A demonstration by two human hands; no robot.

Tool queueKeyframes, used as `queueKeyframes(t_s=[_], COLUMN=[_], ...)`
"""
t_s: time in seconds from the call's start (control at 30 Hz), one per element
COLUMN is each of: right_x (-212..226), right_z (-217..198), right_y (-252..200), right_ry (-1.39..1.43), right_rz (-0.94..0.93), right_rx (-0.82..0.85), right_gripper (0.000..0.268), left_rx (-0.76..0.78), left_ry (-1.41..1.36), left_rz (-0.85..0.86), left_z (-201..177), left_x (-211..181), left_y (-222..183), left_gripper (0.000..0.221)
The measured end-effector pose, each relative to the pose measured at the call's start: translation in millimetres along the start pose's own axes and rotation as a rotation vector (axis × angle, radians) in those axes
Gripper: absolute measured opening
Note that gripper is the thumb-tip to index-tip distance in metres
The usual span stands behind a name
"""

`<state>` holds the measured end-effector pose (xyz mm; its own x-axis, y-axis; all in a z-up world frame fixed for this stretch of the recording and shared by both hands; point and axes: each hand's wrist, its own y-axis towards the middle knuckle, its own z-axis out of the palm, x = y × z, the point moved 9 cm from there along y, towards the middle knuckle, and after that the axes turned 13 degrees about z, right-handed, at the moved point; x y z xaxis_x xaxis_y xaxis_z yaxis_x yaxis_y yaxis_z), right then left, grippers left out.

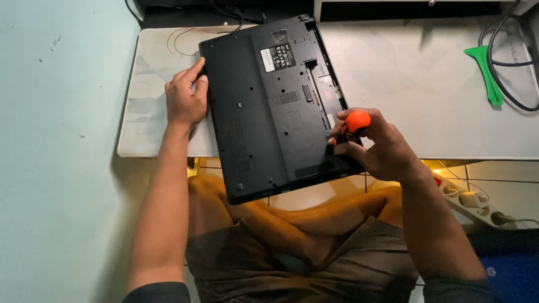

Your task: The person uses a screwdriver to remove screws from the back cover of a laptop placed on a workbench, repositioning the laptop and the screwdriver as they work around the edges of the case.

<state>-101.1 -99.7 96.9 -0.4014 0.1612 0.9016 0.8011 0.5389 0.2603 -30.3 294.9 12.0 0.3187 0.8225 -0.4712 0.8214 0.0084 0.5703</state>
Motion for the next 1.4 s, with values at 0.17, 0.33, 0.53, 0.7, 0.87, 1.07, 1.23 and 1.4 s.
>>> queueKeyframes(t_s=[0.17,0.33,0.53,0.7,0.87,1.07,1.23,1.4], right_x=[-1.6,-10.0,9.5,17.1,7.6,10.0,13.5,19.4], right_z=[2.3,7.9,7.8,10.2,7.7,8.1,4.6,-0.9], right_y=[-6.6,-3.9,4.9,-1.0,7.7,13.5,9.8,7.2], right_ry=[-0.196,-0.263,-0.225,-0.379,-0.186,-0.086,-0.127,-0.204], right_rz=[-0.010,0.030,0.008,0.007,0.197,0.146,0.071,-0.080], right_rx=[0.003,0.024,0.016,-0.012,0.139,0.200,0.014,0.000], right_gripper=[0.051,0.043,0.036,0.033,0.035,0.037,0.044,0.074], left_rx=[-0.121,-0.086,-0.088,-0.075,-0.056,-0.076,-0.092,0.033], left_ry=[-0.054,-0.107,-0.175,-0.203,-0.137,-0.133,-0.183,-0.067], left_rz=[0.130,0.187,0.078,0.042,0.076,0.098,0.066,0.239], left_z=[-26.1,-27.7,-27.3,-27.0,-35.9,-37.8,-27.5,-12.8], left_x=[-49.7,-101.0,-100.8,-100.2,-119.4,-123.5,-104.9,-140.2], left_y=[-7.7,-31.7,-37.7,-38.2,-32.6,-32.2,-35.5,-15.8], left_gripper=[0.031,0.031,0.029,0.027,0.030,0.029,0.025,0.027])
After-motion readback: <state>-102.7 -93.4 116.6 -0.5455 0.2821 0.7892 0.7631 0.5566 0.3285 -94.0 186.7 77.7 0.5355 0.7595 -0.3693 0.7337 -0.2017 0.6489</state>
